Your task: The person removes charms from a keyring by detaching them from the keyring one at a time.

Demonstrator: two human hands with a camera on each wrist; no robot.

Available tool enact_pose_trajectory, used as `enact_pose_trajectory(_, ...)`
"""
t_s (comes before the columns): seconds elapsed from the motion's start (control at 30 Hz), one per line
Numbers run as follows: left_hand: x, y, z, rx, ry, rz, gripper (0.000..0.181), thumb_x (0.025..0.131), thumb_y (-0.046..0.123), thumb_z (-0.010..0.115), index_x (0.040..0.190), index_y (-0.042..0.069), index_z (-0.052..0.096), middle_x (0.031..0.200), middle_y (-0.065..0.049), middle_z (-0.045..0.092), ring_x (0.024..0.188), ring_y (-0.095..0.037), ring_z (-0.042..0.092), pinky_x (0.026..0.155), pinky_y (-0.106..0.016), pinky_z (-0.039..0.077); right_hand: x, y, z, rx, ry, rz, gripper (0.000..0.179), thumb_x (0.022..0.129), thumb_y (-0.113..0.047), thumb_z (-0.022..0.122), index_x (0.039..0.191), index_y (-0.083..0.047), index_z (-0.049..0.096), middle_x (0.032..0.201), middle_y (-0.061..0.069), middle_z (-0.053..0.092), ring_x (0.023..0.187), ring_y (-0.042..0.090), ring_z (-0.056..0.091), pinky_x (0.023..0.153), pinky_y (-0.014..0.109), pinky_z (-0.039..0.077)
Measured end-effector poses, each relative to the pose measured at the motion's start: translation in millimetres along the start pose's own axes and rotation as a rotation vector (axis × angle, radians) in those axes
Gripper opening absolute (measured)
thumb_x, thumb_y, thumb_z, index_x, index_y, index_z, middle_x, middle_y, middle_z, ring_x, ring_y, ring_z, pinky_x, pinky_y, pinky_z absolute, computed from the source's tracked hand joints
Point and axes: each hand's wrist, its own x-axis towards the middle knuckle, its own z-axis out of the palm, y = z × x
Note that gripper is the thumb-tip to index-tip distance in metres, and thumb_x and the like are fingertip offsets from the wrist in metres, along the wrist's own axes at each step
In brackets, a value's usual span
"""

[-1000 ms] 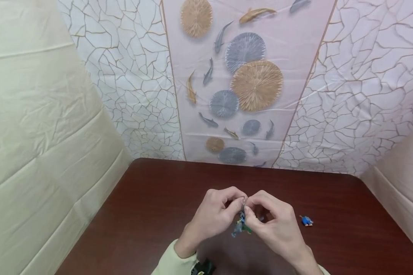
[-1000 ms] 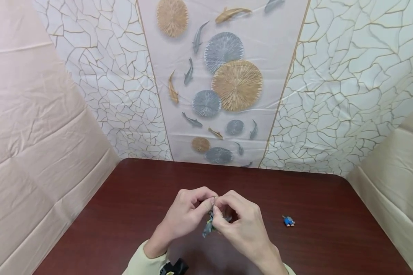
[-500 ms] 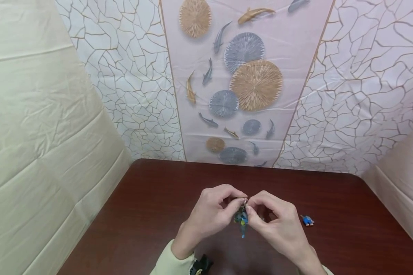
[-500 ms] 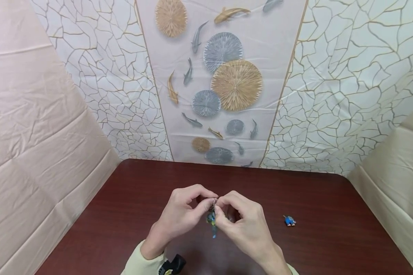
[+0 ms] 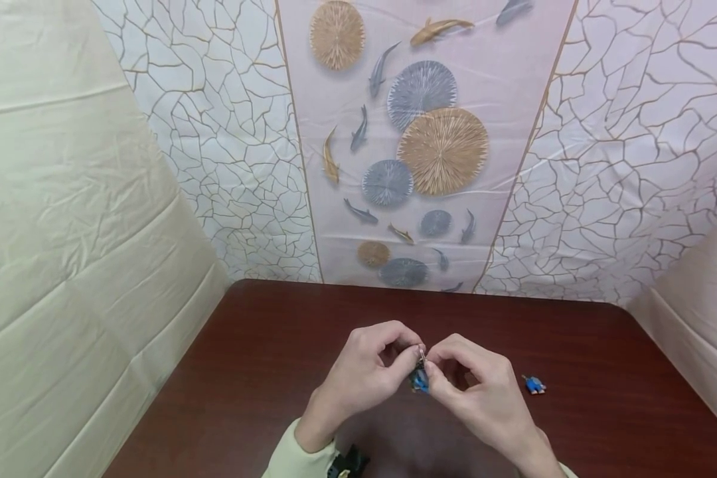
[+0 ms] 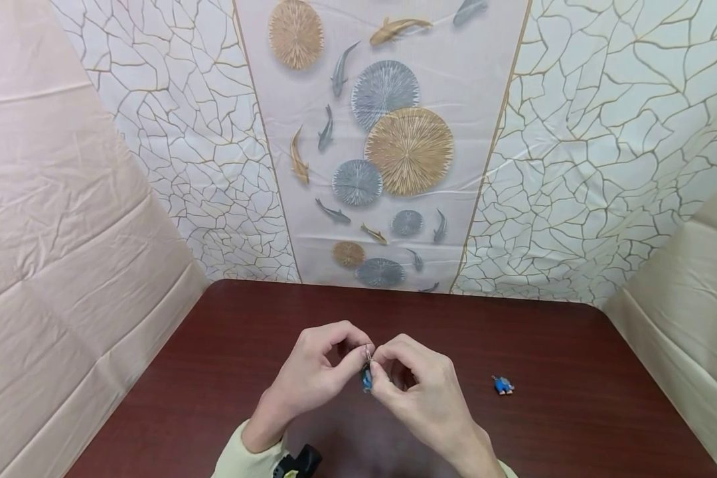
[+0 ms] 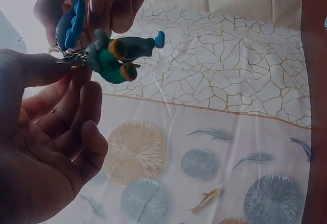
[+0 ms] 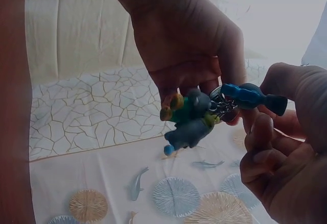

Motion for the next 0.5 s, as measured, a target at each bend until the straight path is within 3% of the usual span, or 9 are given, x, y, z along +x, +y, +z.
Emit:
enact_pose_trajectory(0.23, 1.0, 2.8, -4.2, 0.068, 0.000, 0.076, 0.011, 0.090, 0.004, 0.065, 0.094, 0.013, 0.068, 0.082, 0.005, 0.067, 0.069, 0.002, 0.056, 0.063, -0.008, 0.047, 0.6, 0.6, -1.8, 0.000, -0.003, 0.003, 0.036, 0.072, 0.016, 0.070, 0.085, -0.018, 0.065, 0.075, -0.009, 0.058, 0.061, 0.000, 0.047, 0.048, 0.012, 0.036)
enact_pose_trajectory(0.4, 2.6, 5.0, -5.0, 0.226, 0.037, 0.207, 0.012, 0.087, 0.006, 0.069, 0.097, 0.014, 0.070, 0.086, 0.006, 0.068, 0.074, -0.001, 0.058, 0.070, -0.008, 0.046, 0.7, 0.8, -2.6, -0.004, -0.005, 0.005, 0.035, 0.073, 0.015, 0.071, 0.085, -0.018, 0.064, 0.076, -0.009, 0.058, 0.061, 0.000, 0.048, 0.048, 0.012, 0.037)
enact_pose_trajectory(0.5, 2.4, 6.1, -5.0, 0.316, 0.063, 0.253, 0.011, 0.087, 0.009, 0.070, 0.096, 0.015, 0.070, 0.085, 0.009, 0.068, 0.075, -0.001, 0.059, 0.072, -0.012, 0.046, 0.4, 1.7, -3.0, 0.002, -0.008, 0.006, 0.035, 0.073, 0.015, 0.071, 0.085, -0.018, 0.064, 0.077, -0.009, 0.059, 0.061, 0.000, 0.049, 0.048, 0.012, 0.037)
